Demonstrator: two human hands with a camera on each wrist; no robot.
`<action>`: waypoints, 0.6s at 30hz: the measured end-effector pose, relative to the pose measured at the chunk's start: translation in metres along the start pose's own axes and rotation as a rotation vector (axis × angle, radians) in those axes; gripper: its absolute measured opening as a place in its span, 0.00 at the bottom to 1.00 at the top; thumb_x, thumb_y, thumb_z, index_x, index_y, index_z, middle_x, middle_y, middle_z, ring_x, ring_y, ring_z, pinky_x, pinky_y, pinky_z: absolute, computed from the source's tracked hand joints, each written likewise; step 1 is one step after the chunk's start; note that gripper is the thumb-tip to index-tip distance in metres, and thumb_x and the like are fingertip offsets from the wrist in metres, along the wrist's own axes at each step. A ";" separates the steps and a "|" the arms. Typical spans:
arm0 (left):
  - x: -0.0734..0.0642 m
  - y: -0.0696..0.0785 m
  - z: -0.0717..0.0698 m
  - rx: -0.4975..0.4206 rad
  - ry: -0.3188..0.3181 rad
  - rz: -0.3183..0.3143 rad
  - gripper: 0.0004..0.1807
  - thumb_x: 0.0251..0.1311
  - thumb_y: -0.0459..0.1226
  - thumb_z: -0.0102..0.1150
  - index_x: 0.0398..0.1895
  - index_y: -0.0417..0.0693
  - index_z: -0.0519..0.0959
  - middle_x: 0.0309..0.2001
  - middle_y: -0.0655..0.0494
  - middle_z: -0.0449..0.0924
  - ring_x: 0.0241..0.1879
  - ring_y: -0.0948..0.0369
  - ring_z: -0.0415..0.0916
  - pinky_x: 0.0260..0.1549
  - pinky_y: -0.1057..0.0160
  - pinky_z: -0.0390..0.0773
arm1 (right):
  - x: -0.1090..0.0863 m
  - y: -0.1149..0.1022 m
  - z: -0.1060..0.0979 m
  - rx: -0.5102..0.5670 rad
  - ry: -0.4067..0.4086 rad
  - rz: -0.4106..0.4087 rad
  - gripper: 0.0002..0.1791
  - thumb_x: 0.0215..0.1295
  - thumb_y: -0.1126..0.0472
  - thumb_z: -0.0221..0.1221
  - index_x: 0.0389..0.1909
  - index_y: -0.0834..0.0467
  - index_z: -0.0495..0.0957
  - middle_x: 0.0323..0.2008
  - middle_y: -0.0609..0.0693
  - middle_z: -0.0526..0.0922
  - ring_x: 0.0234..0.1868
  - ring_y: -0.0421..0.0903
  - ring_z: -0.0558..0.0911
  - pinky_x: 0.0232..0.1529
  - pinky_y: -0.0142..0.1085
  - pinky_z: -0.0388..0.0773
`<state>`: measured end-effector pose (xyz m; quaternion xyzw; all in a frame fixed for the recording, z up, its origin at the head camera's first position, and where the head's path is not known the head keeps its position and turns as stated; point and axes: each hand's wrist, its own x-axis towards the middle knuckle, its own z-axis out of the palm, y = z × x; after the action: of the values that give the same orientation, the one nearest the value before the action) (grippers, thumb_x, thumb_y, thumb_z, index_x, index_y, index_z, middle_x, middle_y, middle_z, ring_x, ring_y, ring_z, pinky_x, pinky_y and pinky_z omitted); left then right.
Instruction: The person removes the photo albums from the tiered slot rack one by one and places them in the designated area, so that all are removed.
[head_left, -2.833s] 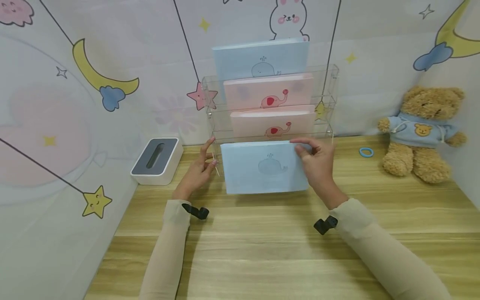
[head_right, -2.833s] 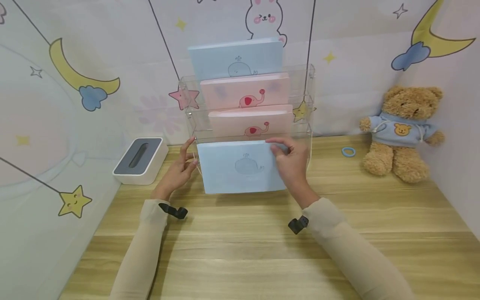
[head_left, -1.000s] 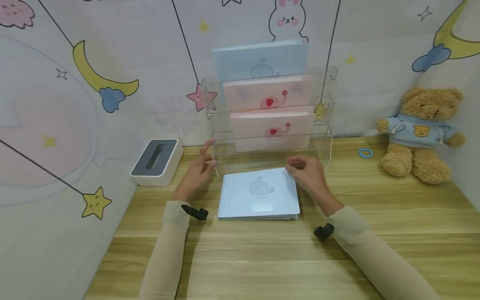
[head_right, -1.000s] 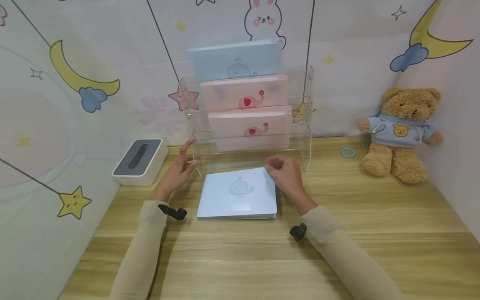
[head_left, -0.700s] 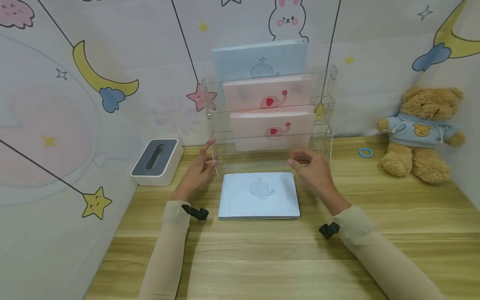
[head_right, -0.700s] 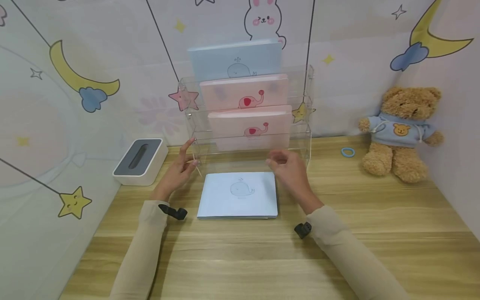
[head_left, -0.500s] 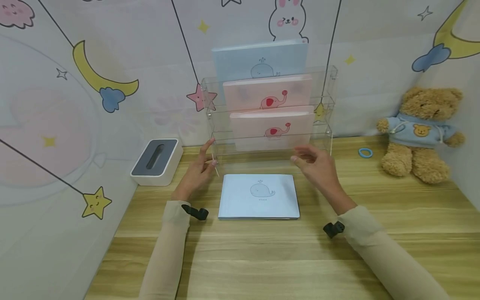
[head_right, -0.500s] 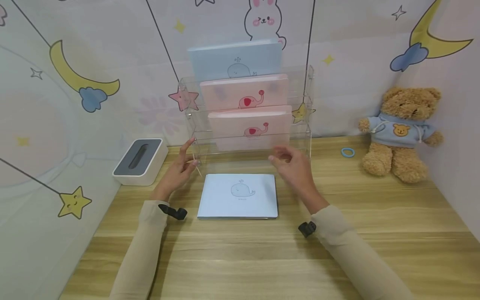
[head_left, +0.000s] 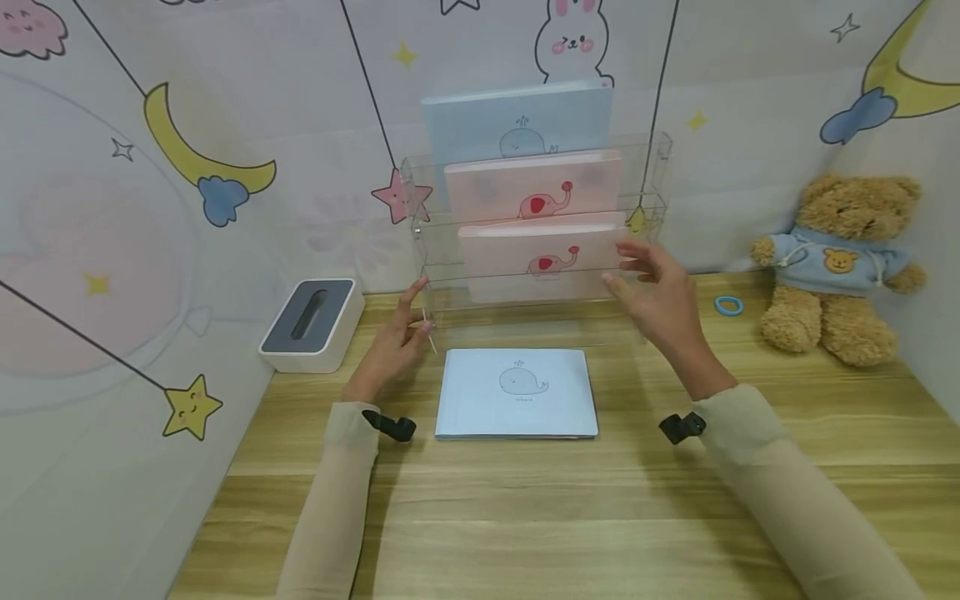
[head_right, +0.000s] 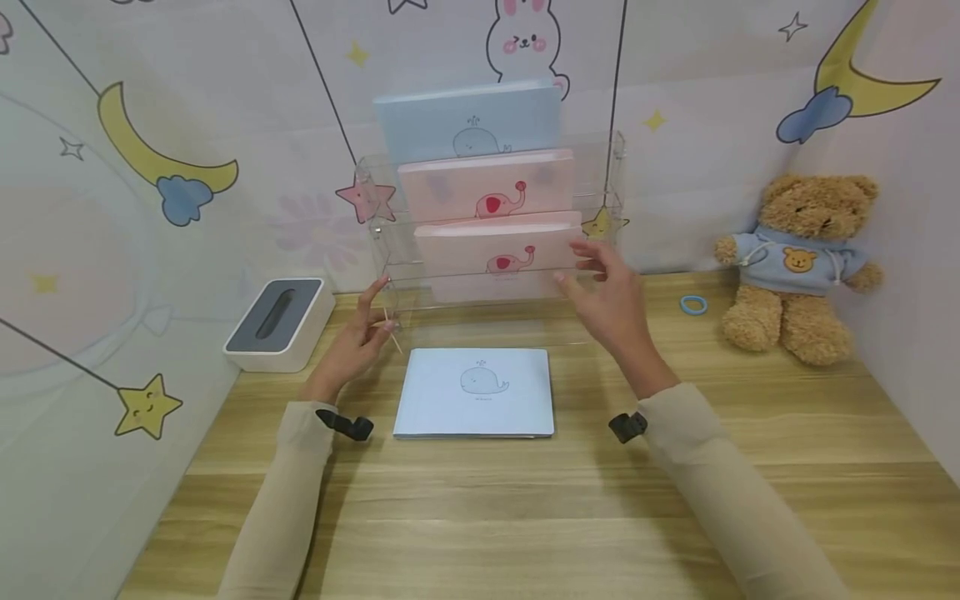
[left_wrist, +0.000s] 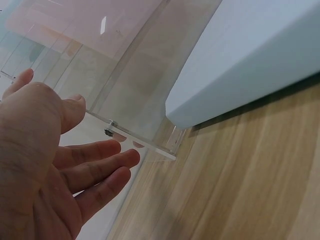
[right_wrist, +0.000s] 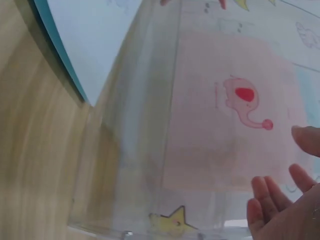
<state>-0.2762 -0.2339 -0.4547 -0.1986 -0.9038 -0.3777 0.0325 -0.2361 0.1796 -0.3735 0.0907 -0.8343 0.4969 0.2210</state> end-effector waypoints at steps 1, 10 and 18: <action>0.000 0.000 0.000 -0.001 -0.001 0.001 0.42 0.84 0.40 0.51 0.87 0.78 0.41 0.70 0.32 0.79 0.64 0.37 0.84 0.66 0.34 0.79 | 0.002 -0.001 -0.001 -0.001 0.009 -0.003 0.28 0.73 0.57 0.70 0.71 0.55 0.77 0.67 0.55 0.84 0.64 0.57 0.85 0.62 0.46 0.75; -0.001 0.000 0.001 -0.003 -0.002 -0.004 0.42 0.84 0.40 0.51 0.86 0.81 0.40 0.71 0.33 0.78 0.64 0.37 0.84 0.66 0.33 0.79 | 0.016 -0.001 0.000 -0.027 0.079 -0.013 0.32 0.69 0.63 0.71 0.72 0.56 0.75 0.66 0.60 0.84 0.63 0.60 0.84 0.62 0.53 0.75; 0.000 0.000 0.001 0.000 0.001 0.001 0.42 0.84 0.40 0.51 0.86 0.80 0.40 0.71 0.33 0.79 0.64 0.37 0.84 0.65 0.33 0.79 | 0.031 0.002 -0.002 -0.025 0.084 0.043 0.32 0.70 0.62 0.71 0.73 0.55 0.73 0.69 0.59 0.83 0.66 0.58 0.83 0.64 0.54 0.76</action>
<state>-0.2758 -0.2336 -0.4553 -0.1989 -0.9037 -0.3777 0.0334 -0.2639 0.1841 -0.3596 0.0488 -0.8322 0.4943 0.2463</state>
